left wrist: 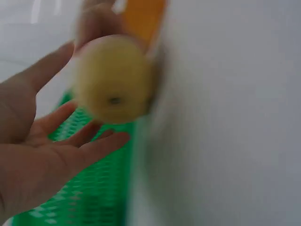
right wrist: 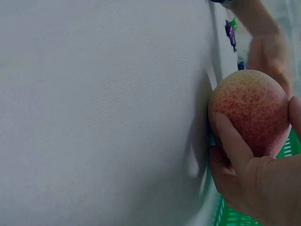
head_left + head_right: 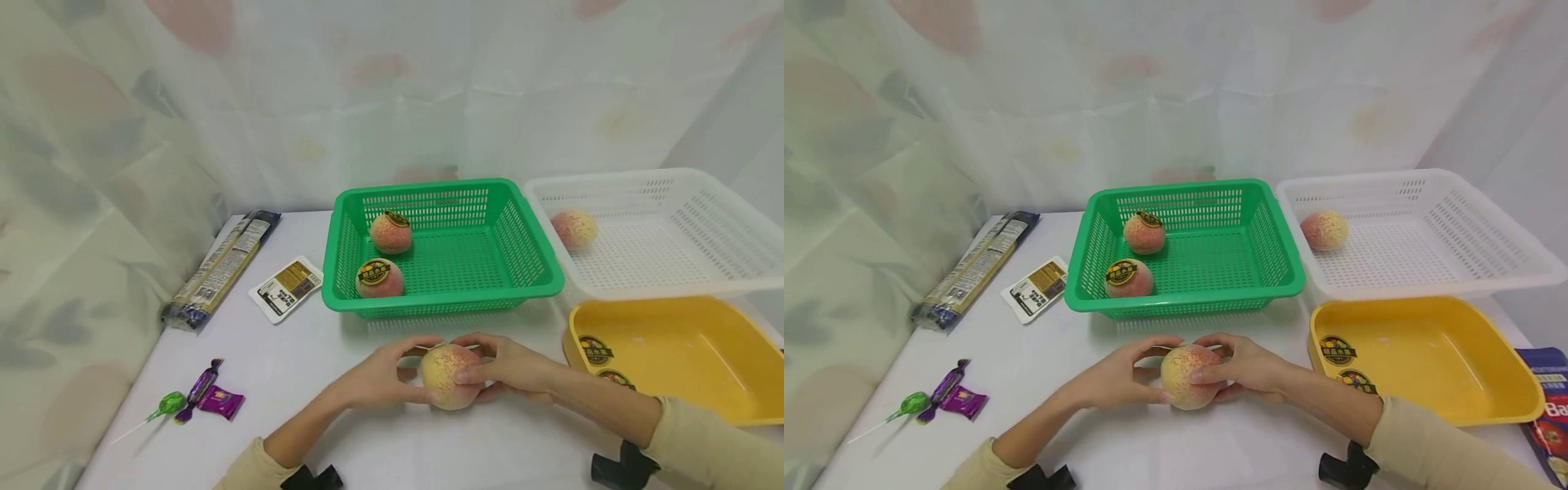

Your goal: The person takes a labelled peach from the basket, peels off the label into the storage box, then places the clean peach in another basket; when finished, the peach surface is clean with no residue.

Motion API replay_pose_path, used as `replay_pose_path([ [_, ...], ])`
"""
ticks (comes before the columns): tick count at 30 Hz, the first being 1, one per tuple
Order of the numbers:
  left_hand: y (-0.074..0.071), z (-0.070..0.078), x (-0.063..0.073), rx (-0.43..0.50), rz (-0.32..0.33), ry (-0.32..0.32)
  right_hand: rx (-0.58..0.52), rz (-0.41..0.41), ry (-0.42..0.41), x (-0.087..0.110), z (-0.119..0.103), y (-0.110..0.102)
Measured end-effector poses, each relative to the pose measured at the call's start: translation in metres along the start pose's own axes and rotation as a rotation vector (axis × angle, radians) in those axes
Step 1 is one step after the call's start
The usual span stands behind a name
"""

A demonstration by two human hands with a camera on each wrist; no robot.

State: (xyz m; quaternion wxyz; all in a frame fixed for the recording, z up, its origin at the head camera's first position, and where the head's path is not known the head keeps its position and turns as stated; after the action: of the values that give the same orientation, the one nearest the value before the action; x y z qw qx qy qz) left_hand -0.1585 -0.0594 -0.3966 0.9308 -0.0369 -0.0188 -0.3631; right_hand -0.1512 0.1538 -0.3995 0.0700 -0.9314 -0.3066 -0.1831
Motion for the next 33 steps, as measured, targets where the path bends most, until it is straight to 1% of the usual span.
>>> replay_pose_path([
  [2,-0.012,0.02,0.007,-0.027,-0.038,0.059,0.003,-0.001,-0.006,0.0,0.0,0.0],
  [4,-0.025,0.039,0.015,0.033,-0.042,0.148,0.008,0.0,-0.01,0.0,0.0,0.0],
  [6,-0.039,0.056,0.022,0.101,-0.009,0.257,0.011,-0.001,-0.013,0.001,0.0,-0.001],
  [8,-0.053,0.067,0.028,0.124,0.088,0.327,0.017,0.002,-0.012,0.001,0.0,-0.001],
  [9,-0.06,0.071,0.031,0.121,0.15,0.346,0.02,0.003,-0.01,0.001,0.0,-0.002],
  [10,-0.068,0.074,0.033,0.103,0.217,0.353,0.024,0.004,-0.01,0.002,0.0,-0.002],
  [11,-0.075,0.076,0.035,0.083,0.288,0.347,0.028,0.004,-0.011,0.002,0.0,-0.002],
  [13,-0.09,0.076,0.038,0.055,0.429,0.313,0.038,0.008,-0.008,0.002,0.0,-0.003],
  [14,-0.097,0.075,0.038,0.039,0.487,0.303,0.04,0.01,-0.006,0.002,0.001,-0.003],
  [16,-0.11,0.07,0.039,0.018,0.585,0.273,0.039,0.01,-0.005,0.002,0.001,-0.002],
  [18,-0.121,0.062,0.039,0.013,0.652,0.233,0.038,0.012,-0.001,0.002,0.002,-0.002],
  [20,-0.129,0.053,0.038,0.003,0.666,0.181,0.035,0.014,0.001,0.002,0.002,-0.001],
  [21,-0.131,0.049,0.036,0.01,0.657,0.154,0.033,0.013,0.002,0.002,0.002,0.0],
  [23,-0.131,0.04,0.033,0.034,0.619,0.114,0.031,0.012,0.001,0.002,0.002,0.001],
  [25,-0.129,0.032,0.028,0.061,0.575,0.08,0.029,0.01,-0.001,0.002,0.001,0.002],
  [28,-0.122,0.023,0.021,0.105,0.545,0.041,0.028,0.006,-0.005,0.001,0.0,0.003],
  [30,-0.118,0.019,0.017,0.131,0.547,0.008,0.038,0.005,-0.004,0.001,-0.001,0.003],
  [33,-0.114,0.015,0.015,0.168,0.558,-0.014,0.053,0.005,0.007,0.001,-0.002,0.004],
])
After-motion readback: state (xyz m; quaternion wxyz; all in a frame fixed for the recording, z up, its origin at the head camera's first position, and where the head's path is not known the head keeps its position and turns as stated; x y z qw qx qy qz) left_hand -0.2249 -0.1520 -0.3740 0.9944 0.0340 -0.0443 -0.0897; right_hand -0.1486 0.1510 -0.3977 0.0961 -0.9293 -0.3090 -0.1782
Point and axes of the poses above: each hand's wrist, its own x-axis away from the middle knuckle, its own y-axis out of the palm, z = x × y, the point moved 3 cm from there along -x, towards the middle knuckle, and after that the axes turned 9 degrees about x, right-handed, at the moved point
